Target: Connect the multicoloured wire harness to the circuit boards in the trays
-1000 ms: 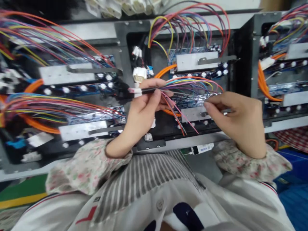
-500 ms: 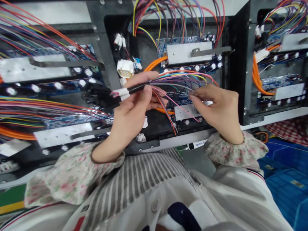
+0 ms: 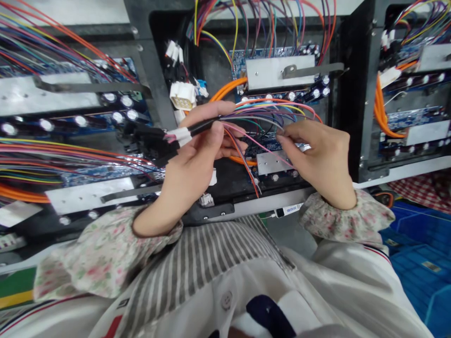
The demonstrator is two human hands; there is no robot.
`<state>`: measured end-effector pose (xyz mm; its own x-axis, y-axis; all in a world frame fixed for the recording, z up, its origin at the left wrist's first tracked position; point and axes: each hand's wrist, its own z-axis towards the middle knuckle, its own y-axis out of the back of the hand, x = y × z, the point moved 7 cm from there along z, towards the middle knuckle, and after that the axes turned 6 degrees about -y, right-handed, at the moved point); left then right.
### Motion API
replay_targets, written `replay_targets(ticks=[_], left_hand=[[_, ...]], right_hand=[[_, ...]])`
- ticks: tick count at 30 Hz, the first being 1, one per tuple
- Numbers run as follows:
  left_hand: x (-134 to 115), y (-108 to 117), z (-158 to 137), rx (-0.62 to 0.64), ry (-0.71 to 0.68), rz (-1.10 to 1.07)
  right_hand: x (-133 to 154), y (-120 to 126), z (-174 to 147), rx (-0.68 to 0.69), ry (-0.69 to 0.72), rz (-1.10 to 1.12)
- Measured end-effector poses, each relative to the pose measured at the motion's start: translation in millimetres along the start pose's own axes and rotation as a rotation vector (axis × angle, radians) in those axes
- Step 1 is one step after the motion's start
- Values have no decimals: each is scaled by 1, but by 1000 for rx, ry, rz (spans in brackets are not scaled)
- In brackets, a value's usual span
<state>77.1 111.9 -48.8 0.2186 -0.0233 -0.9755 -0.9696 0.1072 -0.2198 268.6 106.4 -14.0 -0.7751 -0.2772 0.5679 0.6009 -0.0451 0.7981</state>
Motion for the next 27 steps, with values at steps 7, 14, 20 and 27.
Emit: replay_targets(ticks=[7,14,20,27], left_hand=[[2,-1,0,10,-7,-42],[5,0,2,-7,9,26],[4,-2,0,-39,62,-17],[5,-1,2,-8,35,-68]], right_hand=[[1,-4,-4,86,19,-75],[13,12,-5,64,-24,-110],[14,9,0,3,-24,23],[0,-14,5,112,-127,24]])
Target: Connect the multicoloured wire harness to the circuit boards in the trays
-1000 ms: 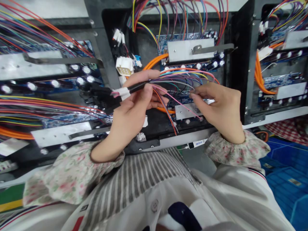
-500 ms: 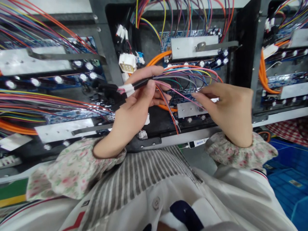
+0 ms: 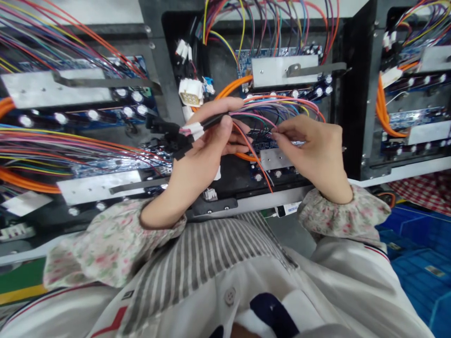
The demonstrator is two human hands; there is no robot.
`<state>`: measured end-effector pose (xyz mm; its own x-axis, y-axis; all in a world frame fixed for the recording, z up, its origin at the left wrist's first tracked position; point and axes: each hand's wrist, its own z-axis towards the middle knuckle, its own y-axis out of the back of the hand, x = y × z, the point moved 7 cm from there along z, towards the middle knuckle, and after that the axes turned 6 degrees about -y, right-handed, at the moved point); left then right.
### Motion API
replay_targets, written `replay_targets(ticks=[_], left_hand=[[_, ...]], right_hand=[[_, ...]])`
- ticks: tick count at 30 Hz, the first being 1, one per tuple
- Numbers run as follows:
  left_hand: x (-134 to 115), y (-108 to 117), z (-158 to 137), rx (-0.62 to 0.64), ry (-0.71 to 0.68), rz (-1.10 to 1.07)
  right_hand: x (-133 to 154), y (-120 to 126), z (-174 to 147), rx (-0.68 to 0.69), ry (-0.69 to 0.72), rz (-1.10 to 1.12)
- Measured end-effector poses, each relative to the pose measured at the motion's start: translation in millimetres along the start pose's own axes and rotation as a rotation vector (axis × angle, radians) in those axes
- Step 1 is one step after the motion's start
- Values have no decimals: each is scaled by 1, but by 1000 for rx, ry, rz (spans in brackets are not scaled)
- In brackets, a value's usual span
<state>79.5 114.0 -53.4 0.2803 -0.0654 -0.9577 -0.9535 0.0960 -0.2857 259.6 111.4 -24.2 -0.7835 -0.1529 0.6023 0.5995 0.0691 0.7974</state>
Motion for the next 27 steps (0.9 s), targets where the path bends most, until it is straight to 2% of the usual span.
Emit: replay_targets(ticks=[6,12,16,18,20,22,27], left_hand=[[-1,-1,0,27,-49,28],[-4,-1,1,11,-76,39],[-3,-1,2,6,-44,29],[-2,-1,2,3,-38,-8],[-1,-1,2,1,-44,-20],[0,-2,2,14,-60,-28],[3,-3,3,36,-66,-89]], right_hand=[[-1,-2,3,10,-14,-31],[9,9,-2,-40,75,-56],[25,9,-13,124,184,-102],[25,18,-14,56,141,-44],[19,28,-13,-88,56,51],[12,28,-11,-163,37,105],[1,9,-5,-121,61,140]])
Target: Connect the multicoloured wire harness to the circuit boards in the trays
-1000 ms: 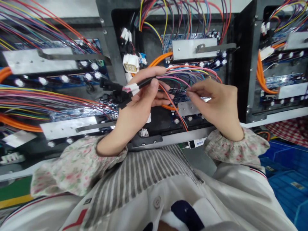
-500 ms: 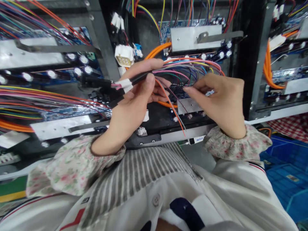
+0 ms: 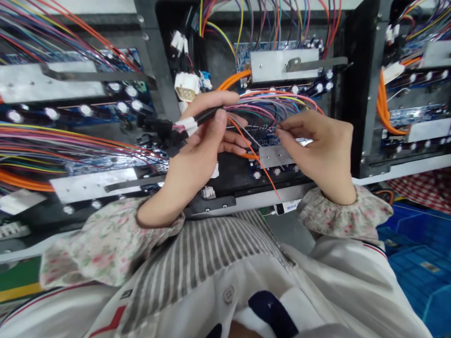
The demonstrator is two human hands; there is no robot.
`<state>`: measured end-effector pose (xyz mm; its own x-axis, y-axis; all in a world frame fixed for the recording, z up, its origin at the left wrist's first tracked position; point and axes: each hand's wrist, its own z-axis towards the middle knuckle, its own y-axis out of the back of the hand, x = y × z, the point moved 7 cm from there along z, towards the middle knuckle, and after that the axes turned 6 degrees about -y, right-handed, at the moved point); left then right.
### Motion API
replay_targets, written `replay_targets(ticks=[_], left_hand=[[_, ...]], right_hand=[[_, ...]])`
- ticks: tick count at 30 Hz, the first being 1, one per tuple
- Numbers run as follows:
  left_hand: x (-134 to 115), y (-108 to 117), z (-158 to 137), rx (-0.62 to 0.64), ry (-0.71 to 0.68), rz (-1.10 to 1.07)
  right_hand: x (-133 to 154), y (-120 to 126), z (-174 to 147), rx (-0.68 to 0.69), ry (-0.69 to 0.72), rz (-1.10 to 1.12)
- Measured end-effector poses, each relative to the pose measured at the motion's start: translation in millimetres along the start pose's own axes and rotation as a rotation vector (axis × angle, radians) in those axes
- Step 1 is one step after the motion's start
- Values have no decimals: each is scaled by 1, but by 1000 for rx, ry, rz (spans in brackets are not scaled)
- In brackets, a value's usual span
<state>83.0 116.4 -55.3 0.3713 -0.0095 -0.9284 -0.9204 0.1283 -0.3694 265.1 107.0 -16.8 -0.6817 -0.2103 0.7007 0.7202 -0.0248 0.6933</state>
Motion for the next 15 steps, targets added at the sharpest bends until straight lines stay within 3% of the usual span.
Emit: replay_targets(ticks=[13,15], left_hand=[[2,1,-4,9,61,-1],[2,1,-5,11,63,8]], right_hand=[[1,0,3,65,28,-106],[8,2,-1,132,72,-152]])
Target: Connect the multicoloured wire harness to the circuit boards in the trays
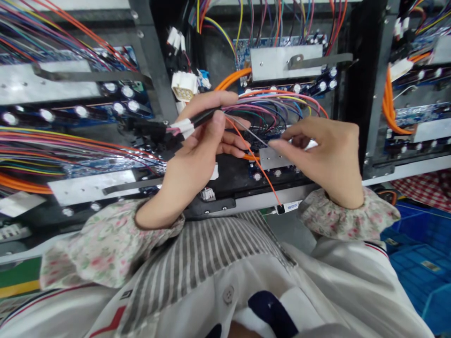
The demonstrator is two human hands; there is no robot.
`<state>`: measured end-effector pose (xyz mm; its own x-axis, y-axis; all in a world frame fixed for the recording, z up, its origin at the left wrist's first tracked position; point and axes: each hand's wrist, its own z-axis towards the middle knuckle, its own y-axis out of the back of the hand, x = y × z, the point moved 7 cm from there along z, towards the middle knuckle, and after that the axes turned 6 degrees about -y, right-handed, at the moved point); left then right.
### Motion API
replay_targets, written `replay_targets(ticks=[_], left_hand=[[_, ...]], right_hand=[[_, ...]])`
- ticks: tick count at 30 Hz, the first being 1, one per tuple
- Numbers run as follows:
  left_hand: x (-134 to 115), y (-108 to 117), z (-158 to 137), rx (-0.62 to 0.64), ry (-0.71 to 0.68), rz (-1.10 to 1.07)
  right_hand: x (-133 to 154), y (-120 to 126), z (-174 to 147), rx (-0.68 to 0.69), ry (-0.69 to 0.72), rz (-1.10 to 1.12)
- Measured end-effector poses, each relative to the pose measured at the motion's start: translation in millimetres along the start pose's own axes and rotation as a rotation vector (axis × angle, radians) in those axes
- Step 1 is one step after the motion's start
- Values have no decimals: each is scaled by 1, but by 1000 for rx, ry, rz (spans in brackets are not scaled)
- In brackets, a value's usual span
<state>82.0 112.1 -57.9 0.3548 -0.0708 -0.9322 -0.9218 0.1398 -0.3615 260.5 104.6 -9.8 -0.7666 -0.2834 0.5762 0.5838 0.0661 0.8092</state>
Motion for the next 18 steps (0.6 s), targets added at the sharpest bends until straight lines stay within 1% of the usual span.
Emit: replay_targets(ticks=[2,3,6,7,11,13,18], left_hand=[[0,0,0,-5,2,7],[0,0,0,-4,-3,3],[-3,0,0,8,-35,1],[-4,0,0,14,-48,12],[-5,0,0,25,-62,59],[-4,1,1,25,-52,72],[-5,2,-1,-4,-29,119]], right_hand=[[8,1,-3,59,45,-10],[9,4,-4,46,43,-1],[4,13,-3,-111,-37,58],[2,12,-2,-131,-50,74],[-5,-5,4,-42,-27,70],[-8,-9,5,-38,-35,58],[-8,-9,4,-58,-38,88]])
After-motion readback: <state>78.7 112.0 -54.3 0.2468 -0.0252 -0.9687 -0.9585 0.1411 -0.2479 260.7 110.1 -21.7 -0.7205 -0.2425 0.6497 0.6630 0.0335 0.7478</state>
